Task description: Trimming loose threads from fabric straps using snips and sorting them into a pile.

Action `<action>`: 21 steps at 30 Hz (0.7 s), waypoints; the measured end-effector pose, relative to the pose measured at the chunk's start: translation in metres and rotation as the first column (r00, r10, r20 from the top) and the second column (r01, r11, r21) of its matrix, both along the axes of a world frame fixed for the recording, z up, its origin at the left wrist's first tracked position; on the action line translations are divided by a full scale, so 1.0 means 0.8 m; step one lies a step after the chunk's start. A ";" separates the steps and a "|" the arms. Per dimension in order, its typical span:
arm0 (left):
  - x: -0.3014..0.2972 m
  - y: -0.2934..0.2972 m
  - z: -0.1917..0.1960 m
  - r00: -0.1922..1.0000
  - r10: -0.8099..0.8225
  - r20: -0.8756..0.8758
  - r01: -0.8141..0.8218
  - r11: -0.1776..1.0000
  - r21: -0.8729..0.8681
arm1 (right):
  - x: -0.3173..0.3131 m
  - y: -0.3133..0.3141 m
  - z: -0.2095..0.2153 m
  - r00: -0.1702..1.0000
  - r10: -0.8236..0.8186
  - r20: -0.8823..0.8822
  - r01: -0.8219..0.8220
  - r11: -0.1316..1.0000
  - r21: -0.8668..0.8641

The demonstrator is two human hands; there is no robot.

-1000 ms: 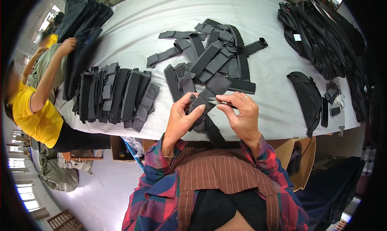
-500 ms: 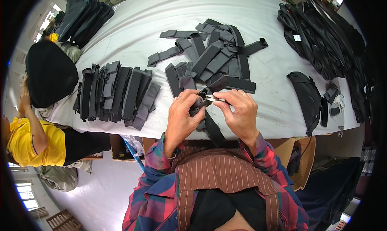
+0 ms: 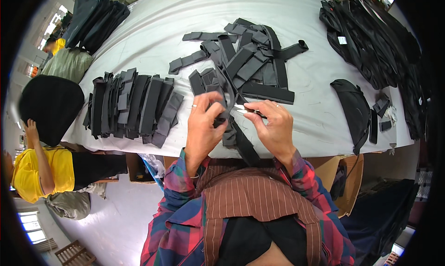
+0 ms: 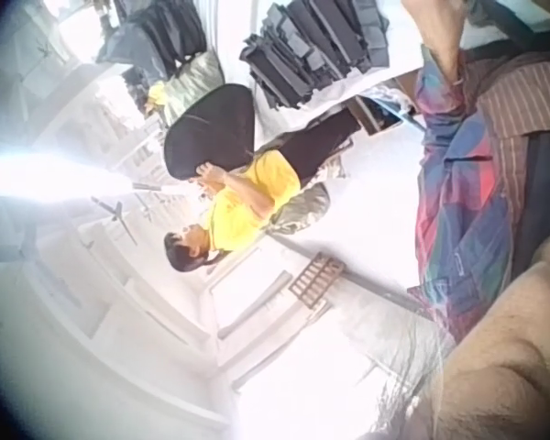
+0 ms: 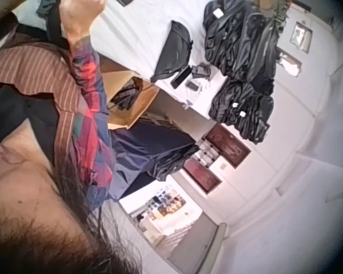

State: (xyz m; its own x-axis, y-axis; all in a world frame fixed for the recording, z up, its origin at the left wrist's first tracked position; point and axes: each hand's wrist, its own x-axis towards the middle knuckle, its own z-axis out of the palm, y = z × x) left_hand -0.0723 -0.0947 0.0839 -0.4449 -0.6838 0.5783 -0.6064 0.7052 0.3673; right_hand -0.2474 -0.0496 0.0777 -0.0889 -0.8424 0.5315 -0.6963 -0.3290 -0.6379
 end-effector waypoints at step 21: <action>-0.003 0.018 -0.058 0.915 -0.002 -0.403 0.000 1.000 -0.006 | 0.013 0.000 -0.012 0.998 0.052 0.026 -0.055 0.994 0.097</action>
State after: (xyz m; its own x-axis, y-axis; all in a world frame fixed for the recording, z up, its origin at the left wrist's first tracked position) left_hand -0.0744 -0.0800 0.0378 -0.1737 -0.6795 0.7128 -0.4067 0.7087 0.5765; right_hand -0.2369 -0.0500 0.0684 -0.0539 -0.8940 0.4448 -0.6637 -0.3008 -0.6849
